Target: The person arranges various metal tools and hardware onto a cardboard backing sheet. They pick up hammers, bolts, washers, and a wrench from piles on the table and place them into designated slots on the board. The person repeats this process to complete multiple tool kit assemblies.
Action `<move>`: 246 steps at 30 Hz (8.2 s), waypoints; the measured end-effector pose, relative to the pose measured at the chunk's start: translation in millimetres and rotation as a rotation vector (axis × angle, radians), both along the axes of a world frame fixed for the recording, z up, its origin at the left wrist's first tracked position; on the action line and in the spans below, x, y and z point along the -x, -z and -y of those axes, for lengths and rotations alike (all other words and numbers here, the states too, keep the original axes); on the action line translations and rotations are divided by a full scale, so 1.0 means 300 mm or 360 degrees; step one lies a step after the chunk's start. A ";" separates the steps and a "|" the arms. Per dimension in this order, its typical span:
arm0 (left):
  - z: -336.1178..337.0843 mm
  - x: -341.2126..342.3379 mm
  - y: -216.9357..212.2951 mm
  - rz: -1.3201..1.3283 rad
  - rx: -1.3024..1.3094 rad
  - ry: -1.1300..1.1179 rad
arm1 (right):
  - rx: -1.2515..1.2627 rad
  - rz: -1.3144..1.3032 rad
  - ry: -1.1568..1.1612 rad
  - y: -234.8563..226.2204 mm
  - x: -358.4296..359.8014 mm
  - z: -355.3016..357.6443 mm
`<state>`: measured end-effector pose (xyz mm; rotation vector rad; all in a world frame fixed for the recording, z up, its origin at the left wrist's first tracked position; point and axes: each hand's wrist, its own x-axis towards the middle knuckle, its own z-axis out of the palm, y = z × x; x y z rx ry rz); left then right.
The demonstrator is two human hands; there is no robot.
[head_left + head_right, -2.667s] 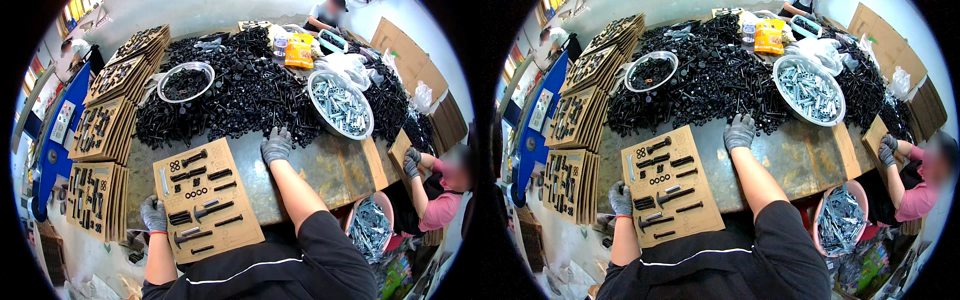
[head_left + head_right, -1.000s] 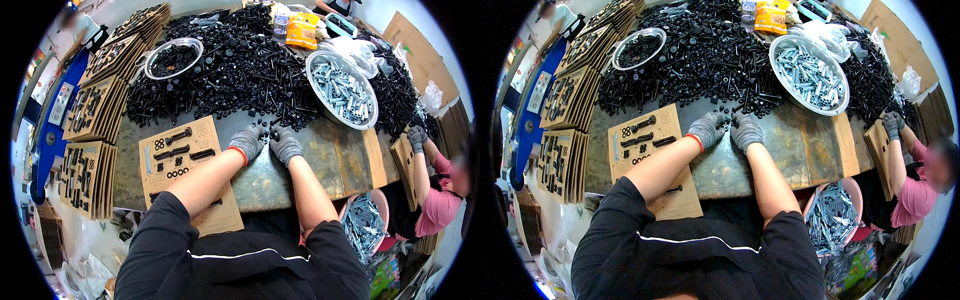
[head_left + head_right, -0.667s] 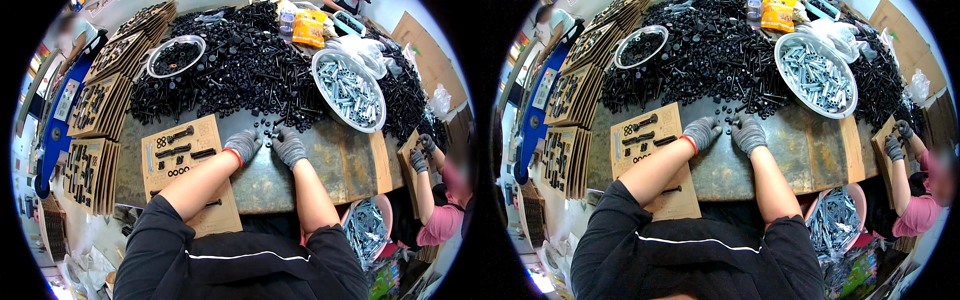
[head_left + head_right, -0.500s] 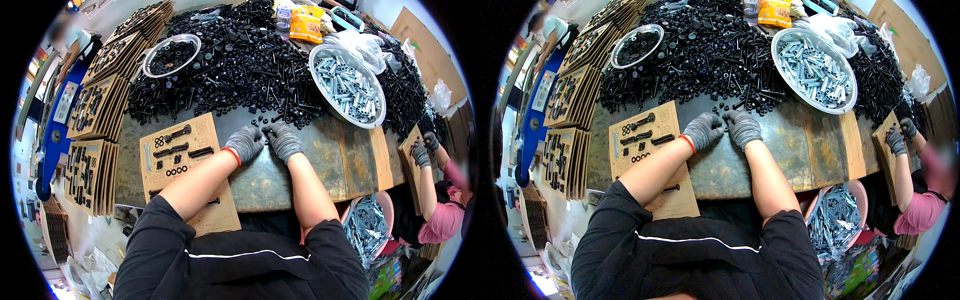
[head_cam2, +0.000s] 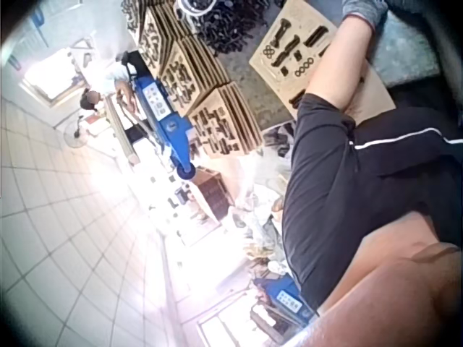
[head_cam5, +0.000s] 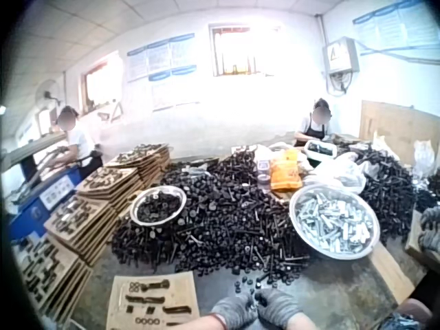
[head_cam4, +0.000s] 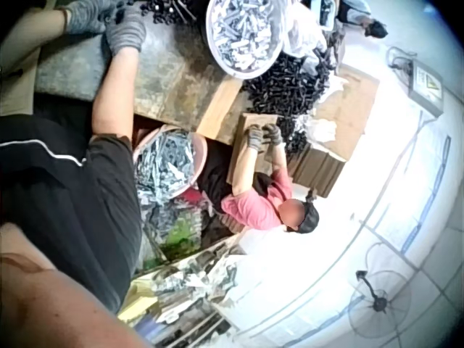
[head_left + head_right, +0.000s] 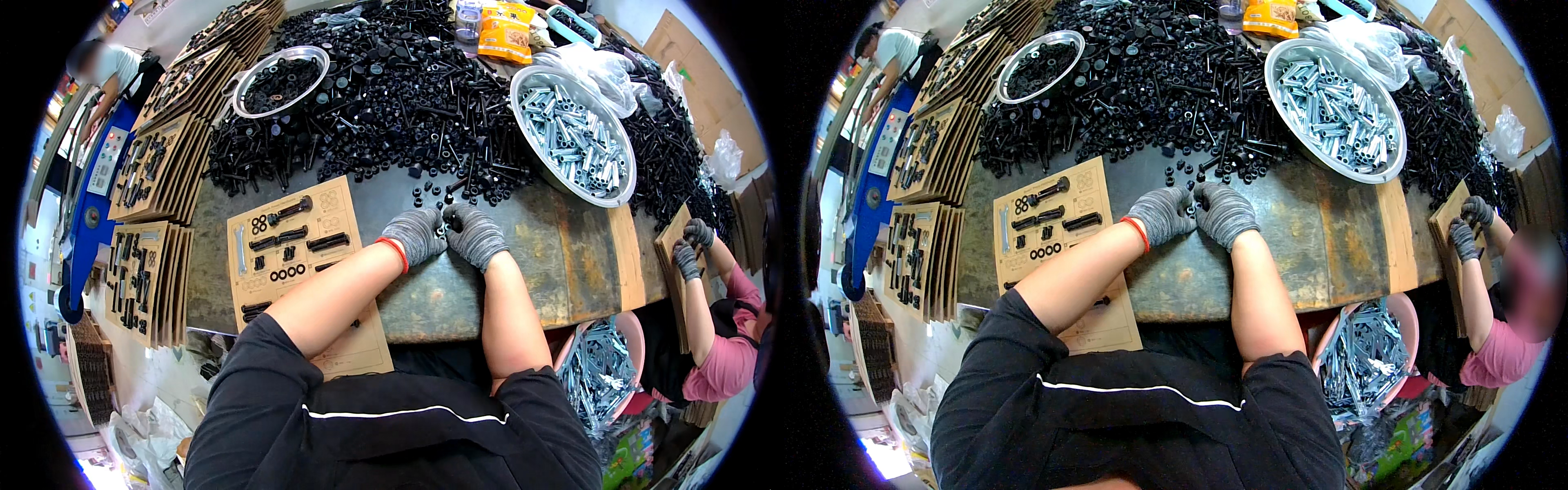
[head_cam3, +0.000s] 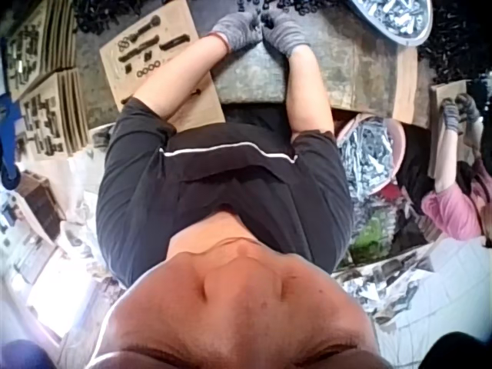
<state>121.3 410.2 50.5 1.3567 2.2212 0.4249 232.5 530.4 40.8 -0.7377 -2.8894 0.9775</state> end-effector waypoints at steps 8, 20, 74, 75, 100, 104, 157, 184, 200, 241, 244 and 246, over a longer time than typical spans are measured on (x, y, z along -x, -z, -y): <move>0.027 -0.016 -0.077 -0.0155 0.0363 0.0241 | -0.0003 0.0136 0.0089 -0.012 0.024 0.039; 0.432 0.450 -0.088 -0.1002 -0.0062 -0.0245 | 0.0152 -0.0072 0.0090 -0.066 0.202 0.241; -0.037 0.222 0.054 -0.0295 -0.0157 -0.0149 | -0.0452 0.0017 0.0435 0.010 0.157 0.102; -0.037 0.220 0.041 -0.0297 -0.0096 -0.0131 | -0.0406 0.0007 0.0413 0.005 0.155 0.100; 1.281 0.319 -0.073 -0.0159 -0.0706 -0.1149 | -0.0451 0.0033 0.0278 0.084 0.246 0.125; 1.240 0.324 -0.066 -0.0214 -0.0270 -0.0804 | -0.0216 -0.0325 -0.0025 0.037 0.318 0.403; 1.393 0.363 0.220 -0.0404 -0.0917 -0.1501 | -0.0634 0.0287 -0.0100 -0.054 0.395 0.156; 1.366 0.349 0.162 -0.0322 -0.0871 -0.1527 | -0.0586 -0.0056 0.0205 0.075 0.621 0.211; 1.370 0.350 0.172 -0.0392 -0.0921 -0.1505 | -0.0361 0.0035 0.0167 0.069 0.596 0.194; 1.360 0.355 0.136 -0.0555 -0.0705 -0.1409 | -0.0580 -0.0233 0.0285 0.105 0.634 0.262; 1.364 0.350 0.118 -0.0418 -0.0665 -0.1469 | -0.0603 -0.0237 0.0216 0.091 0.620 0.327; 1.372 0.343 0.121 -0.0384 -0.0674 -0.1493 | -0.0556 -0.0279 0.0096 0.094 0.612 0.340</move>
